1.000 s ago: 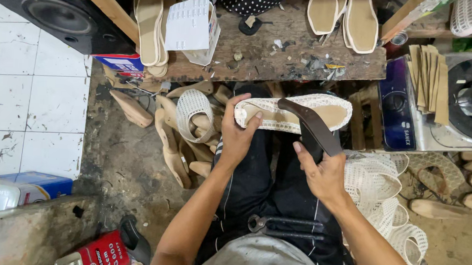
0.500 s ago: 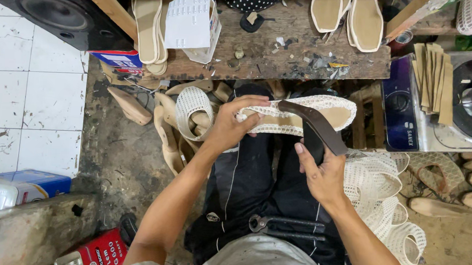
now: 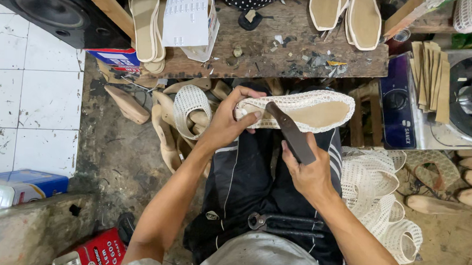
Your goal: The person holds a shoe upper over a wooden last and uses a hammer to tap the upper's edge onto the last, securing it in place. The person repeatedly taps along the perimeter and inspects the fit by hand.
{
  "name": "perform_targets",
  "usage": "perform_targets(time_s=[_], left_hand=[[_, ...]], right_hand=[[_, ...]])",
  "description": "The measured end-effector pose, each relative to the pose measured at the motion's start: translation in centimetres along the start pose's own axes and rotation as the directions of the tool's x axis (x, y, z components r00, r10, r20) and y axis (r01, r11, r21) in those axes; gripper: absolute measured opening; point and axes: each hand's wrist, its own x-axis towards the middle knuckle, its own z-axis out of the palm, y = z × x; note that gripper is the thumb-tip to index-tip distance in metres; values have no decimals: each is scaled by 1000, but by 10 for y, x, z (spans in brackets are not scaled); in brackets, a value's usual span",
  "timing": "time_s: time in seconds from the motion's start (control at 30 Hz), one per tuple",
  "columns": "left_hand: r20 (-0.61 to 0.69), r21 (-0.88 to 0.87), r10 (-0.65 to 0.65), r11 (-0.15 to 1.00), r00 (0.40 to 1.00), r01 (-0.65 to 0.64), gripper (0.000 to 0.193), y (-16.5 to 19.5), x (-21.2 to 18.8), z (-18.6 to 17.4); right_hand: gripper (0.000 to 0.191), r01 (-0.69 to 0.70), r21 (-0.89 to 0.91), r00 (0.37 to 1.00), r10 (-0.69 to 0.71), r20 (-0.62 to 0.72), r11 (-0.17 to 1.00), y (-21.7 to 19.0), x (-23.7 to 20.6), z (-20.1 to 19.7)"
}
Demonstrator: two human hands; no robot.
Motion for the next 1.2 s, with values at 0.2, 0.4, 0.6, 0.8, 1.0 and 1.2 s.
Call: perform_targets(time_s=[0.2, 0.4, 0.6, 0.8, 1.0, 1.2], left_hand=[[16, -66, 43, 997, 999, -41, 29, -4, 3, -5], [3, -67, 26, 997, 1000, -25, 29, -10, 5, -5], [17, -62, 54, 997, 998, -53, 29, -10, 8, -7], [-8, -45, 15, 999, 1000, -16, 28, -9, 5, -9], [8, -62, 13, 998, 1000, -13, 27, -11, 5, -11], [15, -107, -9, 994, 1000, 11, 28, -12, 3, -11]], right_hand=[[21, -233, -98, 965, 242, 98, 968, 1, -1, -9], [18, 243, 569, 952, -80, -296, 786, 4, -5, 6], [28, 107, 71, 987, -97, -127, 992, 4, -7, -1], [21, -265, -22, 960, 266, 91, 964, 6, -6, -6], [13, 21, 392, 983, 52, -175, 920, 17, -12, -11], [10, -208, 154, 958, 233, -165, 966, 31, -21, -18]])
